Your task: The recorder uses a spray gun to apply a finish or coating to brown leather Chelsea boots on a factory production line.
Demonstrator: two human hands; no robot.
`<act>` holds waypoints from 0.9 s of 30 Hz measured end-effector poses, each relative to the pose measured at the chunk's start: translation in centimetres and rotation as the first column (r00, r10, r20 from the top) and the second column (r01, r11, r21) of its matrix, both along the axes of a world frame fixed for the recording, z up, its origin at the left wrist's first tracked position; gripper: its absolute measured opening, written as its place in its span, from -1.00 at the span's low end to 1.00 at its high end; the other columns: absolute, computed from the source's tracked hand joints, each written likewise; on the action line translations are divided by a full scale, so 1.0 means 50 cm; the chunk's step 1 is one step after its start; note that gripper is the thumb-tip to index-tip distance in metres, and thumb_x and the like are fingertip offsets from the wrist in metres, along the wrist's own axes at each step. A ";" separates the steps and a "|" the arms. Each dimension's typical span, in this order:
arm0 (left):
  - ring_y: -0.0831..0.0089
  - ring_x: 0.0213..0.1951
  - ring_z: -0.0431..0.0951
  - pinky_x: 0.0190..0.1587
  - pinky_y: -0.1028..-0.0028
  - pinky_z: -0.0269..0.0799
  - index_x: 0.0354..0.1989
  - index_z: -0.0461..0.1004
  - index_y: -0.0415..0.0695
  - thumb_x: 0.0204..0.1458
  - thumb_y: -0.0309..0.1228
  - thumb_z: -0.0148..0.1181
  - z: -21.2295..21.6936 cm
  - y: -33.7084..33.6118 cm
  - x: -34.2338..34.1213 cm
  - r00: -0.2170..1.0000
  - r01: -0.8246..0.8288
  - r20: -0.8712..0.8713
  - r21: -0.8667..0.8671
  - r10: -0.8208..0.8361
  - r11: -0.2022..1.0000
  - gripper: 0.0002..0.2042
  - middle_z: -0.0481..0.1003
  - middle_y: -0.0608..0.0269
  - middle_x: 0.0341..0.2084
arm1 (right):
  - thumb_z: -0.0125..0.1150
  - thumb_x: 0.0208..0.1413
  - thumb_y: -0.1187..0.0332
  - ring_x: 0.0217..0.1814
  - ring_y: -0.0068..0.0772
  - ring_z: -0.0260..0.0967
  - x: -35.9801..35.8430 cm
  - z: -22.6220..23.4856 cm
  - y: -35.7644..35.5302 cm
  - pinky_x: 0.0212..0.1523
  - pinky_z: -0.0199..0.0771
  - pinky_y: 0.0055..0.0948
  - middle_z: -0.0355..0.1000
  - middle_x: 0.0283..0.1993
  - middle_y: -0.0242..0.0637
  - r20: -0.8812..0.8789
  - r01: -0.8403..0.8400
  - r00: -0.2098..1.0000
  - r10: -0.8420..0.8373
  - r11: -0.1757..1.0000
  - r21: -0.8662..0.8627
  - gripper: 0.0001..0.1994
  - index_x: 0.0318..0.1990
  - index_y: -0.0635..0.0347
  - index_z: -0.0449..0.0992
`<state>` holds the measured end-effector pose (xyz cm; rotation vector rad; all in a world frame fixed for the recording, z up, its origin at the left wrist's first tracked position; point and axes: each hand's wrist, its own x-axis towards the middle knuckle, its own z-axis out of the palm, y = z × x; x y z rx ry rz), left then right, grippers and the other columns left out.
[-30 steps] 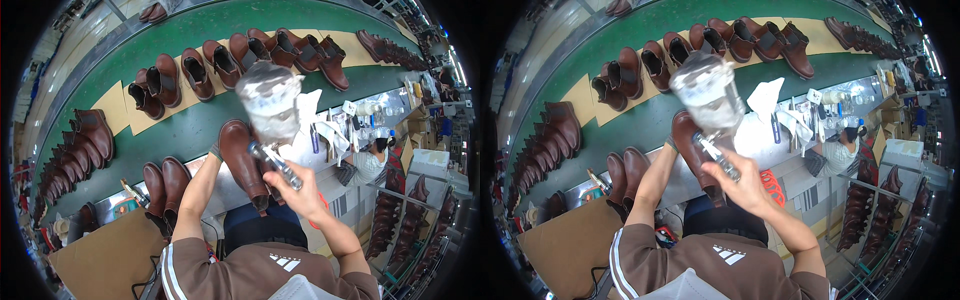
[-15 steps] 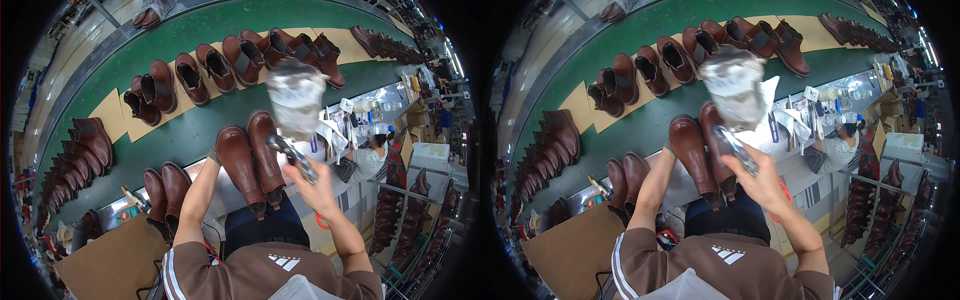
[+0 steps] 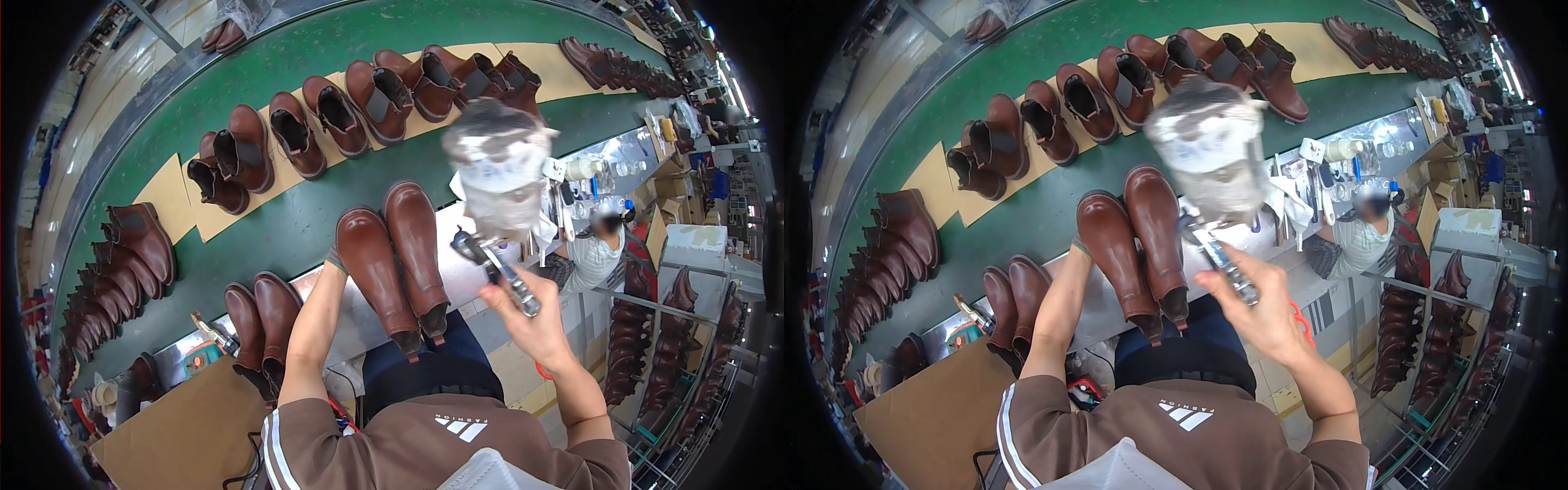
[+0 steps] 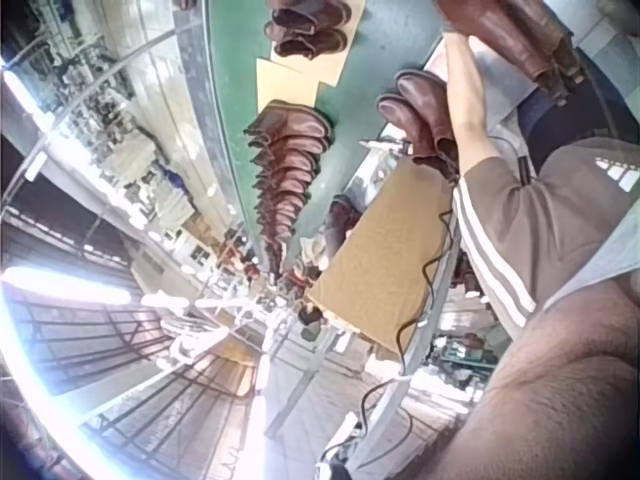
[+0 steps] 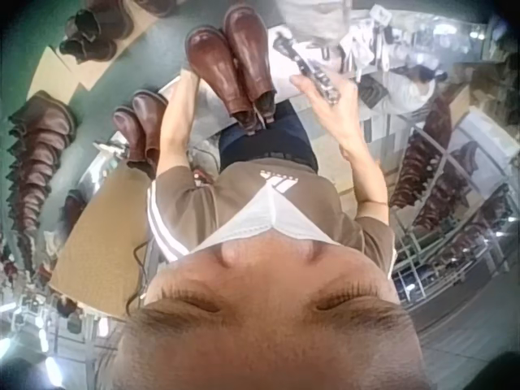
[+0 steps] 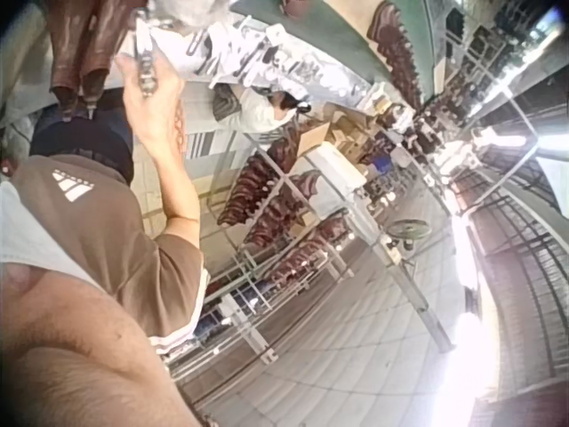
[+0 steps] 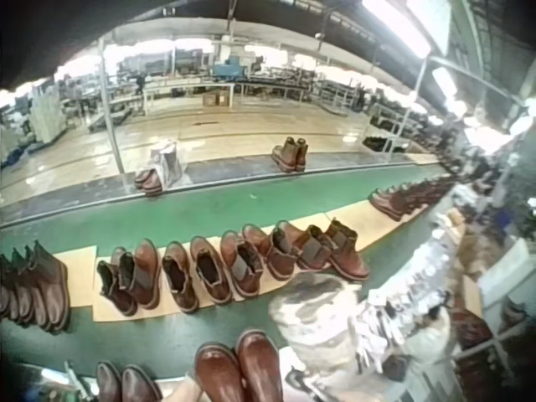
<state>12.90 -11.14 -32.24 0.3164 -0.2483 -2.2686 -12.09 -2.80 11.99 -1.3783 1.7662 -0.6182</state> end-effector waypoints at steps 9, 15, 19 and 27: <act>0.40 -0.07 0.41 0.10 0.39 0.32 0.01 0.36 -0.18 0.17 -0.46 -0.05 -0.041 0.010 0.010 1.000 -0.022 -0.021 -0.004 0.022 1.000 -0.75 0.44 0.16 -0.09 | 0.29 0.04 0.31 -0.59 -0.76 0.06 0.002 -0.015 -0.023 -0.59 0.10 -0.62 0.23 -0.66 -0.52 0.070 0.052 0.996 -0.050 0.998 -0.027 -0.68 -0.61 0.23 0.30; 0.40 -0.08 0.41 0.10 0.39 0.32 0.00 0.36 -0.18 0.16 -0.46 -0.04 -0.070 0.003 0.007 0.998 -0.012 -0.057 -0.020 0.010 1.000 -0.75 0.44 0.16 -0.10 | 0.28 0.05 0.27 -0.57 -0.72 0.12 0.032 -0.019 -0.055 -0.56 0.17 -0.59 0.28 -0.65 -0.48 0.142 -0.034 0.989 0.040 0.998 -0.045 -0.70 -0.57 0.25 0.36; 0.40 -0.09 0.41 0.09 0.39 0.32 0.00 0.37 -0.18 0.16 -0.46 -0.04 -0.098 0.009 0.015 0.995 -0.037 -0.094 0.005 0.037 0.999 -0.75 0.44 0.17 -0.10 | 0.26 0.06 0.23 -0.48 -0.67 0.21 0.012 -0.030 -0.070 -0.46 0.28 -0.53 0.39 -0.57 -0.35 0.101 0.037 0.994 -0.042 0.998 0.049 -0.71 -0.37 0.35 0.45; 0.40 -0.07 0.39 0.12 0.39 0.28 0.01 0.35 -0.16 0.16 -0.45 -0.04 -0.154 0.002 0.008 0.988 -0.080 -0.134 -0.048 0.073 0.996 -0.74 0.43 0.17 -0.08 | 0.26 0.06 0.24 -0.43 -0.68 0.19 0.001 -0.063 -0.041 -0.42 0.30 -0.51 0.43 -0.52 -0.30 0.123 -0.086 0.989 0.080 0.995 0.044 -0.66 -0.18 0.40 0.50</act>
